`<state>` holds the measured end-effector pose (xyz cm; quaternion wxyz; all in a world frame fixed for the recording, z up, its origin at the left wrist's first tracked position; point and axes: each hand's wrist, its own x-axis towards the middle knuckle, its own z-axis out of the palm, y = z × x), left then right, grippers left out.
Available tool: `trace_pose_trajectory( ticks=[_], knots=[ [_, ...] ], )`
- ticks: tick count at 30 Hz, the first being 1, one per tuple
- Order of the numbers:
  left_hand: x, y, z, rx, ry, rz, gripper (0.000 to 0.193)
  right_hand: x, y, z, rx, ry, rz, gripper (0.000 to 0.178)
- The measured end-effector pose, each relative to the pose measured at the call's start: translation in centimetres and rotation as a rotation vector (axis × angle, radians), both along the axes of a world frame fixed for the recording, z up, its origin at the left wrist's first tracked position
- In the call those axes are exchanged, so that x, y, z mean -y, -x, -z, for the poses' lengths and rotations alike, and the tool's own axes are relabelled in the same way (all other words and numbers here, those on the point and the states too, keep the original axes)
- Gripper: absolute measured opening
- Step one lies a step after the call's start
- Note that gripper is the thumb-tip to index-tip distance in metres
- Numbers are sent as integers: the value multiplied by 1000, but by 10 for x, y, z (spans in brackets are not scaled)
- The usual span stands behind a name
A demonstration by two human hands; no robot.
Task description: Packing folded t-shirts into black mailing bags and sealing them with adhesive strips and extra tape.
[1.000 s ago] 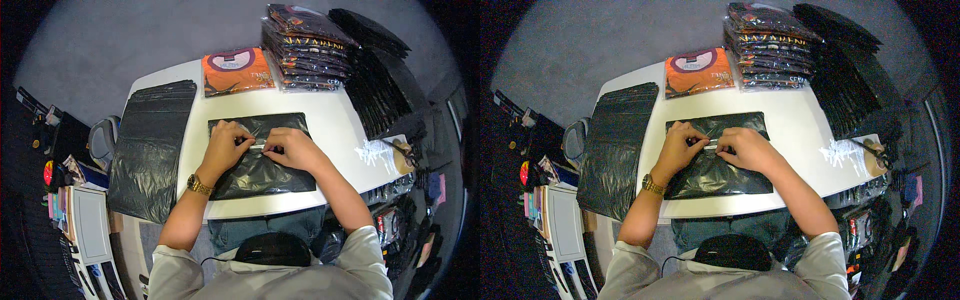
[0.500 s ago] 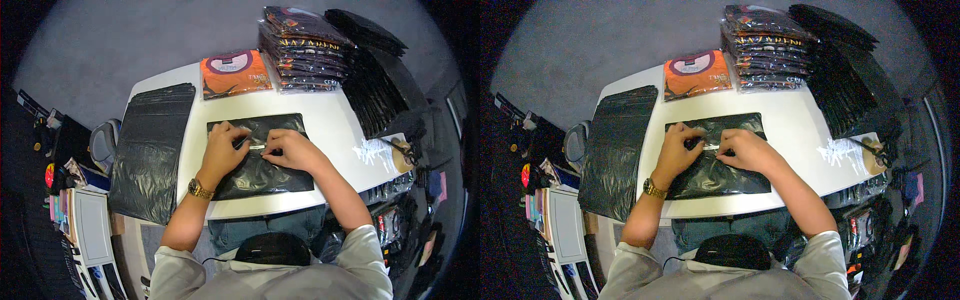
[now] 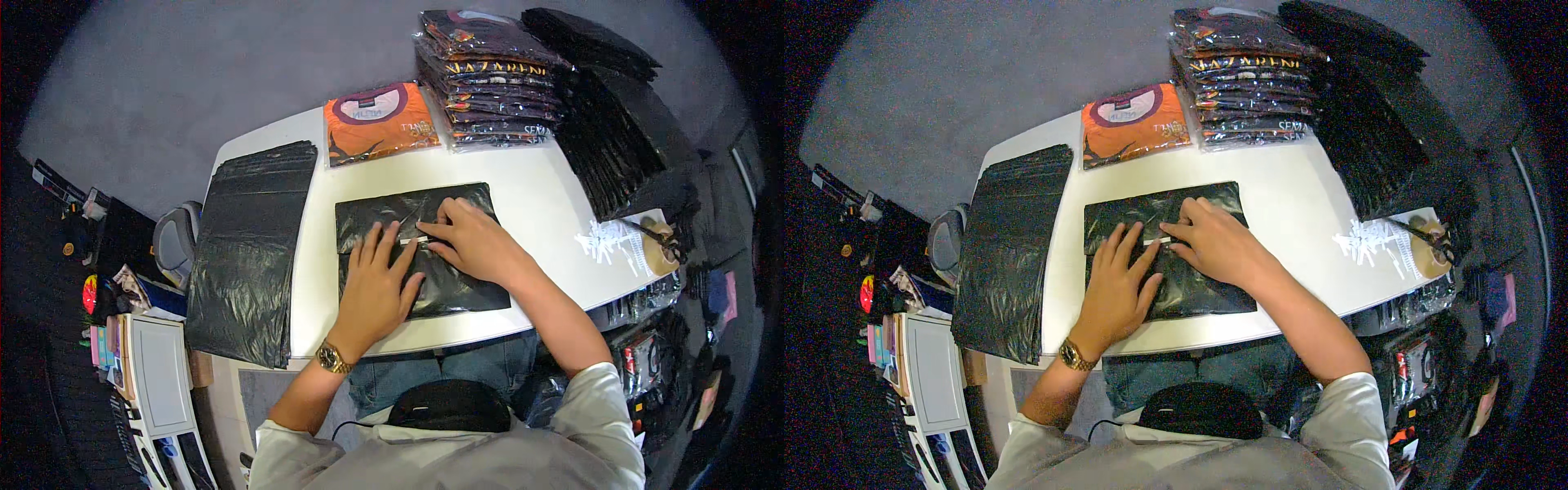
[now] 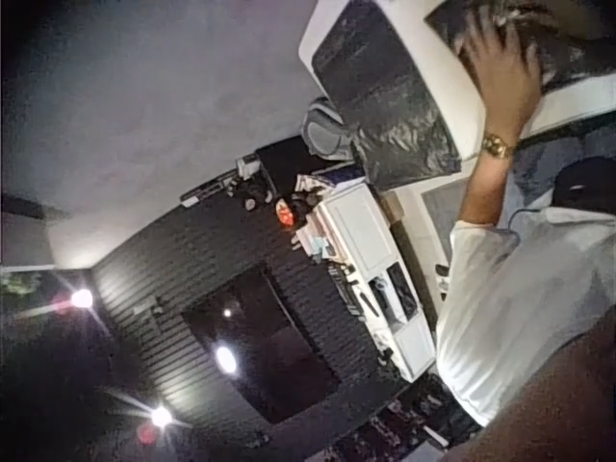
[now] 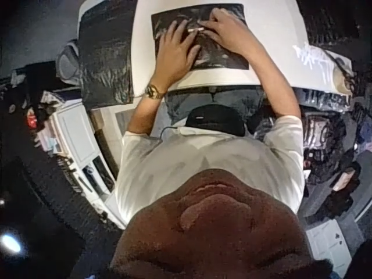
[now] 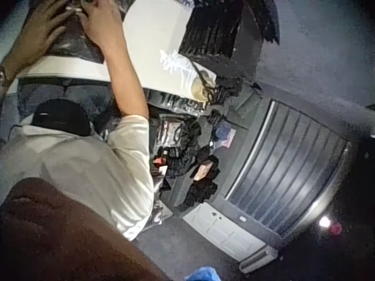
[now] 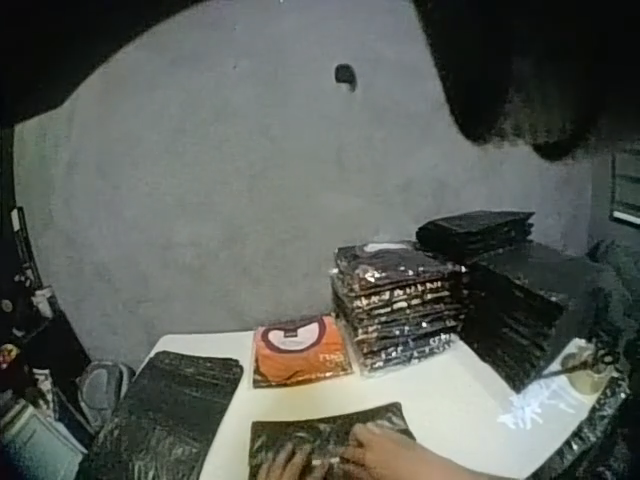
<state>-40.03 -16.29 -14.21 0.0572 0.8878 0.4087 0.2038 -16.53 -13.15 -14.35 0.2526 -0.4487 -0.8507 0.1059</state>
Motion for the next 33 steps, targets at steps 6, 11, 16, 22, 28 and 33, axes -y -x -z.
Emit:
trace_pose_trajectory(
  ticks=[6, 11, 16, 22, 28, 33],
  knots=[
    [8, -3, -3, -42, -12, -118, 48, -1, -2, 0, 35, -46, 0, 32],
    [0, -23, 0, -102, -56, -159, 54, -4, -4, 4, 38, -21, 11, 31],
    [4, -11, 2, -156, -45, -285, 55, -1, -6, 1, -48, 49, 25, 28],
    [-5, -27, 7, -139, -88, -219, 59, -6, -11, 1, 12, 15, 37, 26],
    [12, -26, 3, -175, -51, -332, 62, -14, -28, 3, -11, -9, 97, 30],
    [5, -47, 15, -110, -65, -239, 64, -20, -29, 20, -29, -64, 148, 32]
  ],
)
